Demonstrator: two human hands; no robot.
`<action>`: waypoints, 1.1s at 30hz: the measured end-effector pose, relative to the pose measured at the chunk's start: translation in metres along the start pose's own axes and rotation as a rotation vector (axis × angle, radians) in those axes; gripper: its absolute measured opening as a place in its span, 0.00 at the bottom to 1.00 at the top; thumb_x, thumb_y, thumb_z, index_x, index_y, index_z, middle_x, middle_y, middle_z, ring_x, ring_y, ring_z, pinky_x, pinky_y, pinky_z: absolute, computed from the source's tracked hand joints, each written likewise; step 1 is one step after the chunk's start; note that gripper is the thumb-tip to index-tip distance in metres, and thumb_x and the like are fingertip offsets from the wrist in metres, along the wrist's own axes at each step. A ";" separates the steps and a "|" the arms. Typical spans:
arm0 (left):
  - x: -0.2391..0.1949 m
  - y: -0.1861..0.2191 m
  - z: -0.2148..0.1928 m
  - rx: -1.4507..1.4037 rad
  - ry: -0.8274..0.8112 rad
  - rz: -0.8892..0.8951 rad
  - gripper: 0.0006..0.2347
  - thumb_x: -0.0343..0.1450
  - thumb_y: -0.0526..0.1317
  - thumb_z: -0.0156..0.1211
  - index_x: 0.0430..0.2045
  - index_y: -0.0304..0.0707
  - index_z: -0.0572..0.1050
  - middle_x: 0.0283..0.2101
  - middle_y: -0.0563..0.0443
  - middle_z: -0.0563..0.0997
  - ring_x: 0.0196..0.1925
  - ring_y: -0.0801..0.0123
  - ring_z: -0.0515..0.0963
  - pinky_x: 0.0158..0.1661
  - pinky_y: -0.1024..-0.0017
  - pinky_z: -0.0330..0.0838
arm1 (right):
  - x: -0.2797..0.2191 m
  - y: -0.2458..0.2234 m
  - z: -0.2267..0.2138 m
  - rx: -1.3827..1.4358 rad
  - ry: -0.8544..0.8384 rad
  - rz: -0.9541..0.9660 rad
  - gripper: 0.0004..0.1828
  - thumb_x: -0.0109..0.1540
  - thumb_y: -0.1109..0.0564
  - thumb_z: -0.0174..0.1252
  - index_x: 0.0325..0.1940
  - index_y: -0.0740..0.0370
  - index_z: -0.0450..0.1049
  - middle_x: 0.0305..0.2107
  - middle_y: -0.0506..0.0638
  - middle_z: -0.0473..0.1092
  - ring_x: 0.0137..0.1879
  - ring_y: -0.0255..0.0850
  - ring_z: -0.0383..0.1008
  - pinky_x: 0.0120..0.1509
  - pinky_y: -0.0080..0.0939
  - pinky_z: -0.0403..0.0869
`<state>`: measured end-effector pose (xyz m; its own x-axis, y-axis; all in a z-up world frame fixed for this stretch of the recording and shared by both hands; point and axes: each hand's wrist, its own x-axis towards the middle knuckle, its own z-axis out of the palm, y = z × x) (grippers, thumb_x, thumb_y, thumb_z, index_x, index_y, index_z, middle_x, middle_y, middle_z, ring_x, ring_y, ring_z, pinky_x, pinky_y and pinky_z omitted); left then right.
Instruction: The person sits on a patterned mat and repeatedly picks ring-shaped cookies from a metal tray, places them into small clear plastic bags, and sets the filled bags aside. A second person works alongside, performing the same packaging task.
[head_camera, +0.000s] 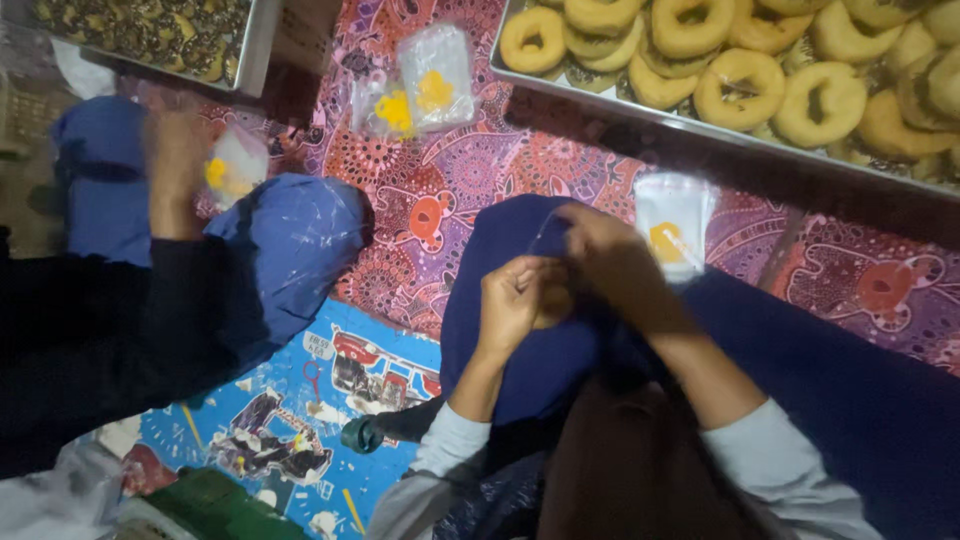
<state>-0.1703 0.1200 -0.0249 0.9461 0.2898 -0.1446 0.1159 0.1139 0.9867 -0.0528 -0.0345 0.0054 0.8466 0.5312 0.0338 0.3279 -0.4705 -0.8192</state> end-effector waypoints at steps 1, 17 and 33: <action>0.003 0.007 0.004 0.016 0.082 0.015 0.09 0.76 0.30 0.51 0.42 0.24 0.79 0.41 0.46 0.86 0.43 0.72 0.85 0.46 0.77 0.78 | 0.002 0.007 -0.009 -0.044 -0.029 0.278 0.14 0.72 0.55 0.49 0.59 0.61 0.75 0.37 0.62 0.74 0.45 0.56 0.79 0.51 0.53 0.76; 0.000 -0.044 -0.002 -0.325 0.202 -0.306 0.18 0.81 0.46 0.48 0.48 0.27 0.81 0.45 0.42 0.84 0.43 0.68 0.78 0.47 0.71 0.70 | -0.062 0.089 0.067 0.872 -0.207 -0.079 0.21 0.72 0.56 0.49 0.70 0.55 0.65 0.72 0.54 0.59 0.76 0.43 0.63 0.77 0.44 0.64; -0.024 -0.008 0.012 0.374 0.360 -0.024 0.12 0.74 0.32 0.64 0.19 0.27 0.73 0.29 0.50 0.71 0.28 0.77 0.69 0.26 0.75 0.71 | -0.071 0.071 0.081 0.233 0.362 -0.001 0.08 0.66 0.58 0.56 0.34 0.64 0.73 0.32 0.55 0.69 0.39 0.50 0.71 0.45 0.45 0.69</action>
<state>-0.1899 0.1009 -0.0283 0.7854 0.6075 -0.1186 0.2983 -0.2036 0.9325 -0.1238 -0.0490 -0.1019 0.9525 0.2302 0.1991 0.2602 -0.2765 -0.9251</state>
